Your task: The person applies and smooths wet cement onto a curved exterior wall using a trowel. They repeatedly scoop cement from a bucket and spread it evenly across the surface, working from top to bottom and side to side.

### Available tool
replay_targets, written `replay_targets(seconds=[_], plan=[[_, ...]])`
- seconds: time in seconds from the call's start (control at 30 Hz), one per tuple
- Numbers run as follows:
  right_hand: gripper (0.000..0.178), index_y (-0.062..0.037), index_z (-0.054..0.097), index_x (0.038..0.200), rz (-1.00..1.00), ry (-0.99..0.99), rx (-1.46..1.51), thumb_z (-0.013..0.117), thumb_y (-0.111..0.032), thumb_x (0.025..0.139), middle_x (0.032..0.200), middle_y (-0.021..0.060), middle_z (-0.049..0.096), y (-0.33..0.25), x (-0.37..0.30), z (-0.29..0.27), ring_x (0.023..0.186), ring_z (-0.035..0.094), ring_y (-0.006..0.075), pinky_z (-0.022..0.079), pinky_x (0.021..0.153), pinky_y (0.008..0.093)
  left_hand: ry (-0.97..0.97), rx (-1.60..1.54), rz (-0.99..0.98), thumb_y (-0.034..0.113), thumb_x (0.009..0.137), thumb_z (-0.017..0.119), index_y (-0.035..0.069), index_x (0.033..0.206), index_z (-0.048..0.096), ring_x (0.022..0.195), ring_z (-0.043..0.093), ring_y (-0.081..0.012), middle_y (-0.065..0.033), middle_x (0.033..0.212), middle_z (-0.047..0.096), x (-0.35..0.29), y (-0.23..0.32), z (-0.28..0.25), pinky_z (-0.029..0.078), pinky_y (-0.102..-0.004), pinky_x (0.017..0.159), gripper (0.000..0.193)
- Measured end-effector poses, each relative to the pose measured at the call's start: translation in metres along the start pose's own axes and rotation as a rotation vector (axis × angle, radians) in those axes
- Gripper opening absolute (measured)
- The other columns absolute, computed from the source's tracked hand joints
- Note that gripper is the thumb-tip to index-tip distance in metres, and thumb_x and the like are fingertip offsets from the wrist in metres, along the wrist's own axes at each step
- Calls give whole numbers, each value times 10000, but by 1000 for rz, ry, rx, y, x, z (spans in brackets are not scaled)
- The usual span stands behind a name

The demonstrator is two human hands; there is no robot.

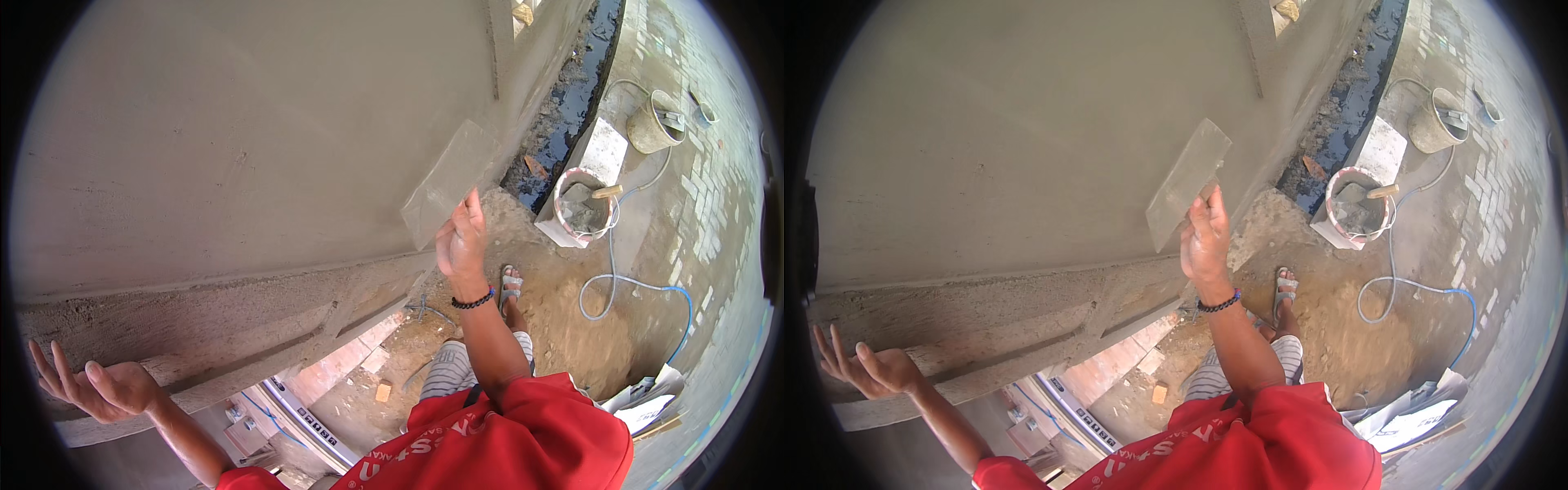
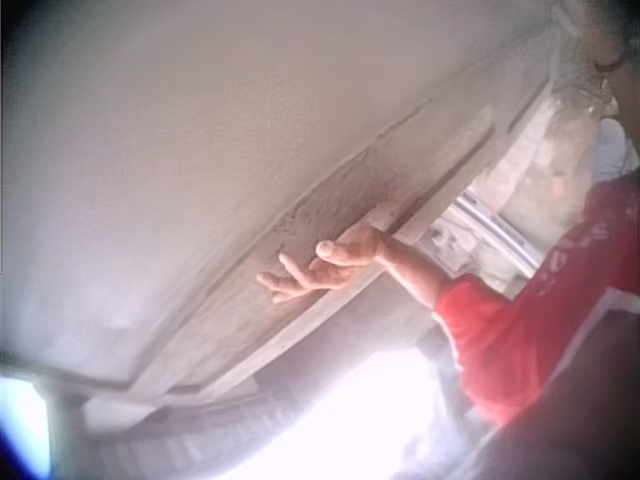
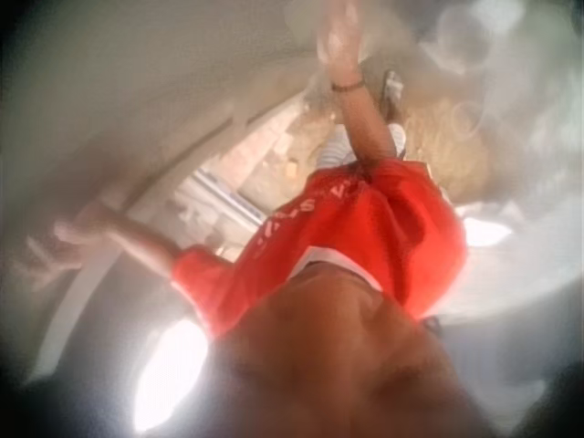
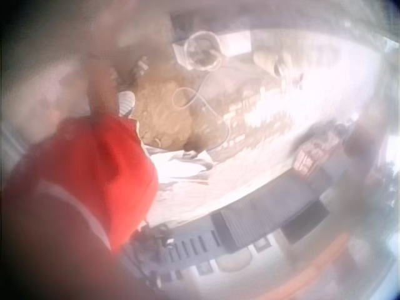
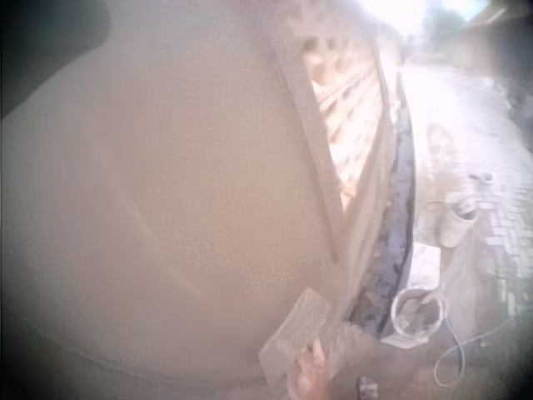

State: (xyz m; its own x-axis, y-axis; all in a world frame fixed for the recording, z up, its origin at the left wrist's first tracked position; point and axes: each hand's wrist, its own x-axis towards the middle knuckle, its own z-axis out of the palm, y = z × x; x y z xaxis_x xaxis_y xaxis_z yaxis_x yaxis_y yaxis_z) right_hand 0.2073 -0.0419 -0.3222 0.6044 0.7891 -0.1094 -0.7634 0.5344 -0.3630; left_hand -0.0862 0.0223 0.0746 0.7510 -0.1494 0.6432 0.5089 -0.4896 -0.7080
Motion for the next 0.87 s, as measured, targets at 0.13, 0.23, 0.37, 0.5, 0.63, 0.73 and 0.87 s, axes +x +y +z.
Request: replay_targets(seconds=[0.13, 0.23, 0.37, 0.5, 0.63, 0.73, 0.87], plan=[[611, -101, 240, 1537, 319, 435, 53, 561, -162, 1021, 1484, 28, 435, 94, -5, -164, 1340, 455, 215, 351, 1144, 430, 24, -16, 114, 194, 994, 454, 120, 1173, 679, 1240, 587, -374, -173, 1211, 688, -3, -11, -1, 377, -566, 1123, 296], [695, -130, 162, 1564, 484, 486, 25, 585, -169, 1014, 1523, 32, 371, 137, -11, -190, 1382, 392, 216, 288, 1163, 475, 18, 118, 260, 151, 1044, 411, 230, 1195, 682, 1162, 635, -388, -182, 1207, 687, -10, -18, -9, 524, -531, 1017, 320], [715, -101, 169, 1559, 447, 509, 81, 612, -174, 1001, 1529, 53, 363, 164, -12, -178, 1386, 392, 221, 290, 1163, 456, -35, 191, 318, 131, 1058, 417, 250, 1257, 640, 1112, 664, -386, -184, 1213, 677, -7, -22, -16, 577, -502, 961, 322], [832, -3, 125, 1579, 253, 425, -46, 662, -205, 977, 1558, 122, 349, 159, -20, -126, 1396, 387, 225, 294, 1167, 369, -51, 221, 283, 123, 1060, 430, 240, 1313, 592, 1119, 662, -382, -175, 1224, 664, -9, -20, -18, 597, -482, 953, 322], [820, 58, 202, 1542, 125, 292, -159, 674, -289, 969, 1457, 155, 467, 114, -42, 3, 1319, 467, 222, 340, 1127, 341, -67, 223, 342, 124, 1065, 418, 229, 1320, 564, 1130, 657, -385, -167, 1216, 664, -7, -22, -16, 604, -483, 945, 312], [784, 67, 227, 1529, 1, 65, -400, 624, -349, 996, 1385, 210, 514, 90, -64, 82, 1280, 512, 230, 370, 1102, 352, -60, 216, 353, 105, 1066, 363, 227, 1285, 586, 1198, 605, -412, -204, 1280, 628, -2, -12, -5, 538, -501, 1010, 336], [753, 62, 249, 1525, 35, -353, -382, 598, -358, 1007, 1389, 241, 512, 33, -77, 108, 1312, 501, 271, 361, 1125, 392, -98, 188, 442, 133, 1072, 363, 233, 1317, 557, 1226, 584, -425, -195, 1307, 621, 1, -25, -10, 510, -537, 1037, 328]])
